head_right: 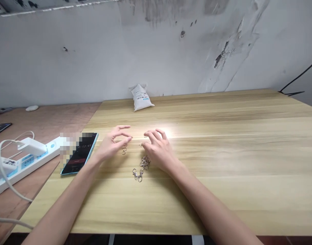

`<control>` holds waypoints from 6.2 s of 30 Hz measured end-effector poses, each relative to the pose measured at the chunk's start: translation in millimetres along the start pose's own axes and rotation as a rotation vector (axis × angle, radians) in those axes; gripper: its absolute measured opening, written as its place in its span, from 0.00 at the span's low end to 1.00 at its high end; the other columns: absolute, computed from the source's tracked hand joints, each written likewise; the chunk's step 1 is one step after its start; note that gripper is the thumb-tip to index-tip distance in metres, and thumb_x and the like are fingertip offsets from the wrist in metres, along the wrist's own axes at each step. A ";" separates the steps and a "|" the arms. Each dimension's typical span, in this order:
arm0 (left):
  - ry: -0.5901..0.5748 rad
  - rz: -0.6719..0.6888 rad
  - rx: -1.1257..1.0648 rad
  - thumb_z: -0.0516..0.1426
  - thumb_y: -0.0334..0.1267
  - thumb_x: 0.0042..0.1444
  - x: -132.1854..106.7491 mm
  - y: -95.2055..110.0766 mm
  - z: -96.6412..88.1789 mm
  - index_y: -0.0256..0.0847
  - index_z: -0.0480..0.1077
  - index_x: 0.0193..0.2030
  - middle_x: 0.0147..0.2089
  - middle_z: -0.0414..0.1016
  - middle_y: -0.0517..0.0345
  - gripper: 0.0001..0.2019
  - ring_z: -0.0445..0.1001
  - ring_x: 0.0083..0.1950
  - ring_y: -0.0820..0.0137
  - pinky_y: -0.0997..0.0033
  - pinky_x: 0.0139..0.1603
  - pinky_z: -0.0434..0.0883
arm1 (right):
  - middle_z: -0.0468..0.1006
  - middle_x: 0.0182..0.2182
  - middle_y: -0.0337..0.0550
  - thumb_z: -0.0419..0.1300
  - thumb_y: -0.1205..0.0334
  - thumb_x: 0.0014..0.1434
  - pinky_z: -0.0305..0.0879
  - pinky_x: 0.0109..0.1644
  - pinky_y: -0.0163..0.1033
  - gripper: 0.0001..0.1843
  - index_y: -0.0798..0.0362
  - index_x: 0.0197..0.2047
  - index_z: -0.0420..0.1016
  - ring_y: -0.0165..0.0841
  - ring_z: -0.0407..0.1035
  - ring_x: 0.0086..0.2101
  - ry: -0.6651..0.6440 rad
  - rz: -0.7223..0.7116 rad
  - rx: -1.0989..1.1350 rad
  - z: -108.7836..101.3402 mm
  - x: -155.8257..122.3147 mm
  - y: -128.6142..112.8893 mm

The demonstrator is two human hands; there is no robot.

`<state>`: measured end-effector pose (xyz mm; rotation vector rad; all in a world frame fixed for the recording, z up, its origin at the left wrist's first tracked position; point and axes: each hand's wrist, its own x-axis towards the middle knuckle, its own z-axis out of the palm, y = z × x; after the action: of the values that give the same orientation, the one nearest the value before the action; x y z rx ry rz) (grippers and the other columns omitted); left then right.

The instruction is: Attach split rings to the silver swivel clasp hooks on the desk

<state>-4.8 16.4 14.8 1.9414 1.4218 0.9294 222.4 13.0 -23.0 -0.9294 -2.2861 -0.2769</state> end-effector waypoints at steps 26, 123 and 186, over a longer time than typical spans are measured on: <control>-0.079 0.016 0.460 0.58 0.42 0.58 3.8 -31.8 -17.5 0.42 0.76 0.35 0.39 0.75 0.54 0.08 0.73 0.43 0.63 0.64 0.42 0.69 | 0.75 0.34 0.41 0.59 0.69 0.60 0.58 0.41 0.39 0.08 0.52 0.30 0.75 0.33 0.65 0.37 -0.318 0.002 0.252 -9.1 -4.9 -0.5; 0.069 0.387 0.134 0.64 0.35 0.55 -8.8 7.5 32.0 0.41 0.73 0.29 0.61 0.70 0.52 0.06 0.58 0.68 0.58 0.47 0.66 0.63 | 0.74 0.52 0.47 0.54 0.62 0.67 0.59 0.55 0.53 0.12 0.45 0.46 0.79 0.42 0.64 0.54 -0.071 0.199 0.333 12.4 -4.2 -8.2; -0.267 0.330 0.332 0.60 0.39 0.59 -0.6 -19.3 0.5 0.46 0.78 0.35 0.53 0.73 0.54 0.05 0.67 0.57 0.61 0.52 0.58 0.68 | 0.74 0.23 0.34 0.62 0.69 0.53 0.52 0.28 0.33 0.05 0.49 0.31 0.77 0.26 0.62 0.24 -0.577 0.256 0.486 -31.4 -4.7 3.4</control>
<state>-15.6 21.3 -0.5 2.4959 1.1775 0.5613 242.6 -0.1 -2.0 -1.1153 -2.5127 0.7146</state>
